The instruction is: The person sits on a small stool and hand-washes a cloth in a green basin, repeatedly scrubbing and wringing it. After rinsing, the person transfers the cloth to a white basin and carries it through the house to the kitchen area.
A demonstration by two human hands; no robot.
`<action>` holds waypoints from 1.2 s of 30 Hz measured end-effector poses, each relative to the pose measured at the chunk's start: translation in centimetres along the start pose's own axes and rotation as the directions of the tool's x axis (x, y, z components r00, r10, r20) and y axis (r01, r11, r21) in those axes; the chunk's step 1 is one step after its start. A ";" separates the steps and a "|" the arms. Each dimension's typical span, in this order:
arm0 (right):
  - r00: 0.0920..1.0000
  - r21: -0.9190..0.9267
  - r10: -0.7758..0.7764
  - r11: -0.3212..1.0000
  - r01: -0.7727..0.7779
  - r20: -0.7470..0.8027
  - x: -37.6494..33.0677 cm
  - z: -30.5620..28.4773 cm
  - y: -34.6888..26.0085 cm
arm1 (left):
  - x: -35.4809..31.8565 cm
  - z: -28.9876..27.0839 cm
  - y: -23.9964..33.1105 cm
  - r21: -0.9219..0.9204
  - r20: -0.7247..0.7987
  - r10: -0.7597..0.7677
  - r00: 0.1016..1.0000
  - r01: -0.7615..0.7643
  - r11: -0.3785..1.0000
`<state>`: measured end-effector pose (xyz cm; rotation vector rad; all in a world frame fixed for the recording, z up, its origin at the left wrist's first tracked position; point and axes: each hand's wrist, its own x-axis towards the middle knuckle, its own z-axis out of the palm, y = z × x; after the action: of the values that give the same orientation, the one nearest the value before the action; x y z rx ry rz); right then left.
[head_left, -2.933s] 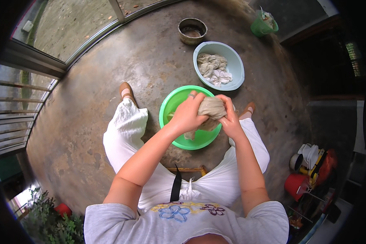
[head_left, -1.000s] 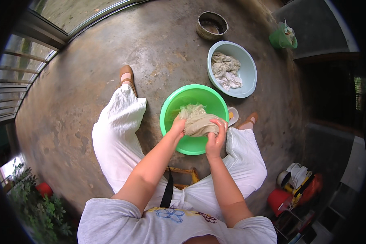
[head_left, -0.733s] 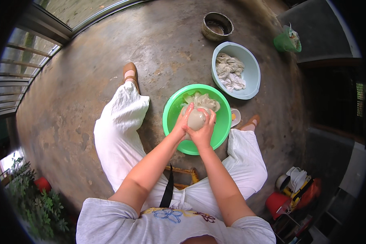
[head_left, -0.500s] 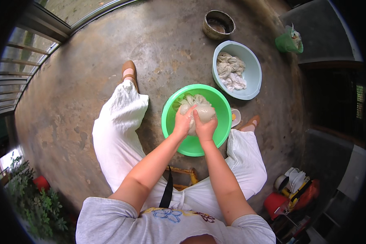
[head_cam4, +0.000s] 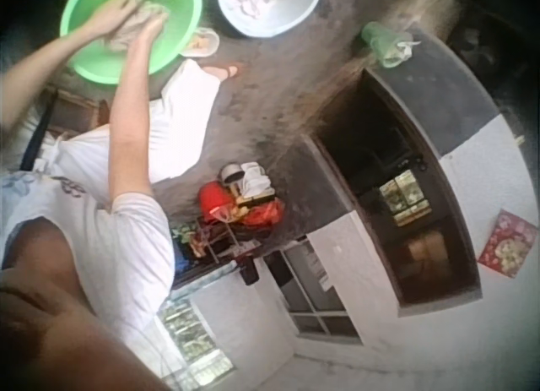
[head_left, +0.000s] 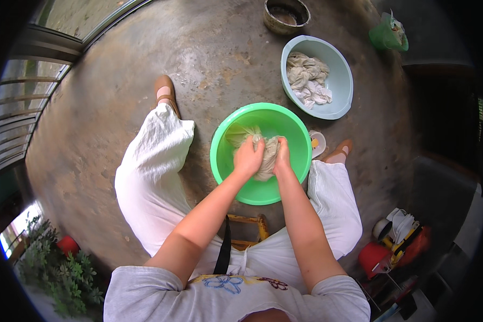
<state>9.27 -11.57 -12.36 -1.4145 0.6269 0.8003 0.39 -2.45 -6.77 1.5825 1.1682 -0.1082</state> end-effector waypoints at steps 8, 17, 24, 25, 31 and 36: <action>0.625 -0.896 -0.660 -0.180 0.406 0.416 3.3 2.1 4.4 | 7.5 6.4 -7.6 0.636 -0.152 0.042 0.987 0.065 0.769; 0.684 -0.932 -0.636 -0.204 0.299 0.358 10.2 -2.5 12.1 | 11.0 12.4 -14.8 0.642 -0.145 0.116 0.983 0.005 0.767; 0.951 -0.952 -0.175 -0.221 0.214 0.254 14.4 -3.9 14.1 | 13.2 12.2 -16.4 0.565 0.194 -0.099 0.976 -0.029 0.825; 0.967 -0.971 -0.103 -0.070 0.228 0.234 14.9 -4.0 14.0 | 13.7 12.0 -15.8 0.574 0.224 -0.127 0.966 -0.026 0.818; 0.948 -0.927 -0.176 -0.317 0.199 0.264 13.8 0.3 10.0 | 16.1 9.7 -12.1 0.591 0.395 -0.279 0.875 -0.010 0.806; 0.967 -0.610 -0.254 0.763 0.214 0.023 12.4 0.6 5.2 | 13.1 8.9 -9.5 0.200 -0.128 -0.329 0.936 0.349 0.915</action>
<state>12.55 -9.65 -25.32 -2.0727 0.2177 0.7920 4.58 -2.43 -24.78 1.5721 1.5412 -0.4099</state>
